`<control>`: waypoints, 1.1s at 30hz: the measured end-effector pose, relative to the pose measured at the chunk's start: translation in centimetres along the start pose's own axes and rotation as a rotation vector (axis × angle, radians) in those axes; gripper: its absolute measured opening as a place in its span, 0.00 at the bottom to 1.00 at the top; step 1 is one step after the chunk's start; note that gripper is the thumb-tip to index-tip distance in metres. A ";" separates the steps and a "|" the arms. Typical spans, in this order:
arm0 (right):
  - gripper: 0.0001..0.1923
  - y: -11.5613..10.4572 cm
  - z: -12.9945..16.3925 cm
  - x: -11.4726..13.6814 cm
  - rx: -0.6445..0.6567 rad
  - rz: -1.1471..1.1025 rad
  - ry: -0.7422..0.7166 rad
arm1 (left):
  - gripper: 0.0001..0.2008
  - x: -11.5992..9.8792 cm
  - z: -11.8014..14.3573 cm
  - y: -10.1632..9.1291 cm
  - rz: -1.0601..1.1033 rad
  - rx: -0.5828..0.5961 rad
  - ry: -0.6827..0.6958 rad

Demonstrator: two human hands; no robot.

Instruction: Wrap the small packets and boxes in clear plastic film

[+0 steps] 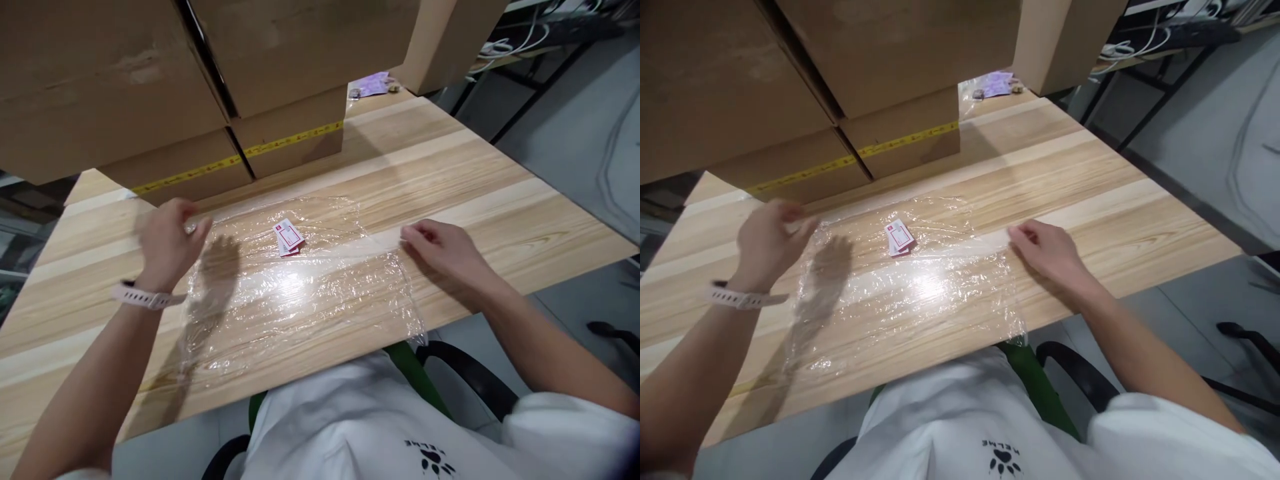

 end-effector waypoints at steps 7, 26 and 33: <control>0.12 3.1 -2.3 3.6 0.098 -0.179 -0.044 | 0.11 -19.6 2.9 12.1 0.487 0.381 0.336; 0.09 2.5 -2.5 0.3 0.186 -0.713 0.425 | 0.59 -19.3 9.4 19.5 0.410 0.518 0.441; 0.15 4.3 -7.3 3.7 0.268 -0.800 0.342 | 0.58 -19.4 9.4 19.3 0.427 0.511 0.437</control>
Point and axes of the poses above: each hand's wrist, its own z-axis away from the middle knuckle, its own y-axis out of the palm, x = y × z, the point moved 8 cm from there along -z, towards the middle knuckle, and after that the axes turned 13 degrees about z, right-handed, at the moved point
